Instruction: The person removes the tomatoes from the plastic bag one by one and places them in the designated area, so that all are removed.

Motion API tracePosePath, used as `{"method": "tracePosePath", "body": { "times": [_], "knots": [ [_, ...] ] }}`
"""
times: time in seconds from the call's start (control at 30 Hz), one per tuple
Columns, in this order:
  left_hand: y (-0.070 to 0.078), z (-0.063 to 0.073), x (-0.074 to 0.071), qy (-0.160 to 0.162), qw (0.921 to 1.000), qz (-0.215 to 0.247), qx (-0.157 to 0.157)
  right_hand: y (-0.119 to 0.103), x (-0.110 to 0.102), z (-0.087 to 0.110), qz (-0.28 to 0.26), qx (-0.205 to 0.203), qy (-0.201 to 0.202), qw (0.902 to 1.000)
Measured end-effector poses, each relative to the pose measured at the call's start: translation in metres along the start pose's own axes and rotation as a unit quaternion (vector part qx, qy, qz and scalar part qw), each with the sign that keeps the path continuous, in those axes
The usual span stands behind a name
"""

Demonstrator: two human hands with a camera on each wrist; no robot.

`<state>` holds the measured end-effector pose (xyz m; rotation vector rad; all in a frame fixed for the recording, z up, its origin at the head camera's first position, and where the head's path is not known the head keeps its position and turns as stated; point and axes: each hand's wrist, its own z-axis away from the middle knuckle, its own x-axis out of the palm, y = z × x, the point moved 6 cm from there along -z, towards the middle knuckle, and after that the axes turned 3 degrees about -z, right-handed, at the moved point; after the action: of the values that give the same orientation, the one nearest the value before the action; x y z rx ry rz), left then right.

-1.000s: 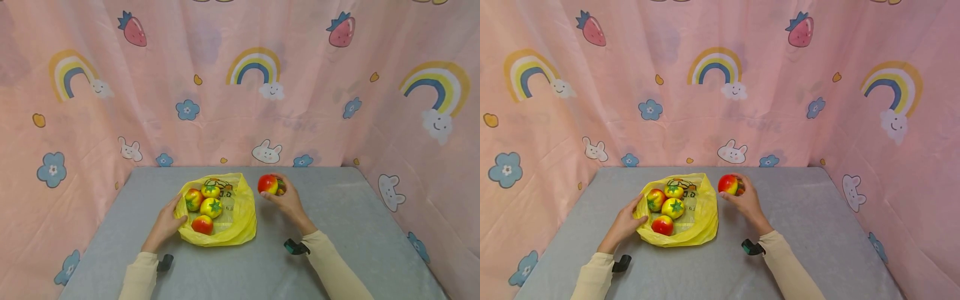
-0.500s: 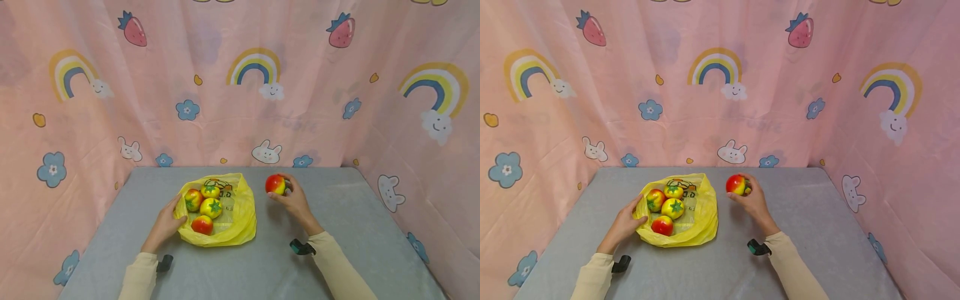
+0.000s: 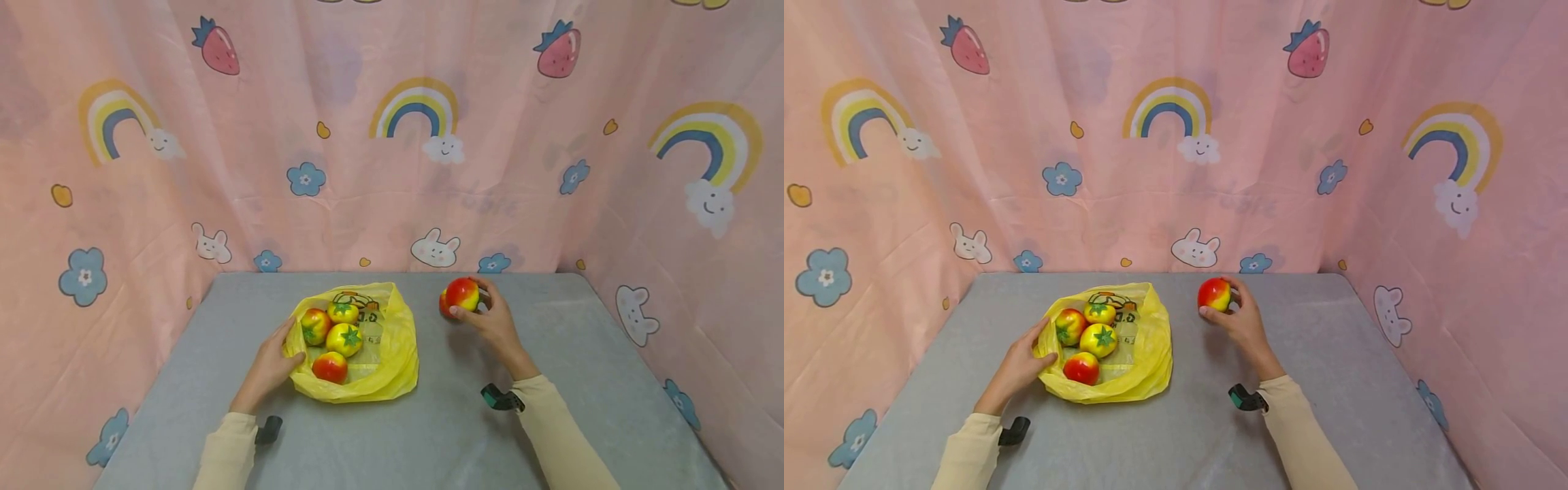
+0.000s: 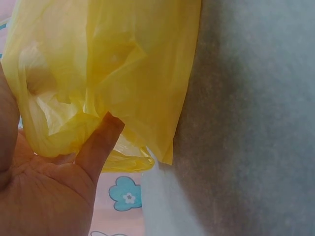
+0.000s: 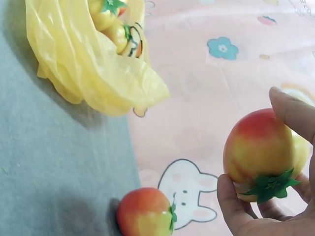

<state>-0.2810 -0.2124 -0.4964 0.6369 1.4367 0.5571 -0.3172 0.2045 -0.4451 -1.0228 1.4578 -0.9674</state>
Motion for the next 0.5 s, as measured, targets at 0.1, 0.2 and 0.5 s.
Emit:
{"method": "tracePosePath", "body": {
  "times": [0.1, 0.2, 0.5],
  "knots": [
    [0.0, 0.0, 0.0, -0.001, 1.0, -0.002, -0.001, 0.001, -0.003, -0.001, -0.002, 0.002, -0.001, 1.0],
    [0.0, 0.0, 0.0, -0.001, 1.0, -0.003, -0.002, 0.002, -0.005, -0.002, -0.008, 0.003, -0.001, 1.0],
    [0.0, -0.001, 0.0, -0.002, 1.0, -0.005, -0.003, 0.007, -0.015, -0.004, -0.011, 0.002, 0.011, 0.9999]
  ]
}}
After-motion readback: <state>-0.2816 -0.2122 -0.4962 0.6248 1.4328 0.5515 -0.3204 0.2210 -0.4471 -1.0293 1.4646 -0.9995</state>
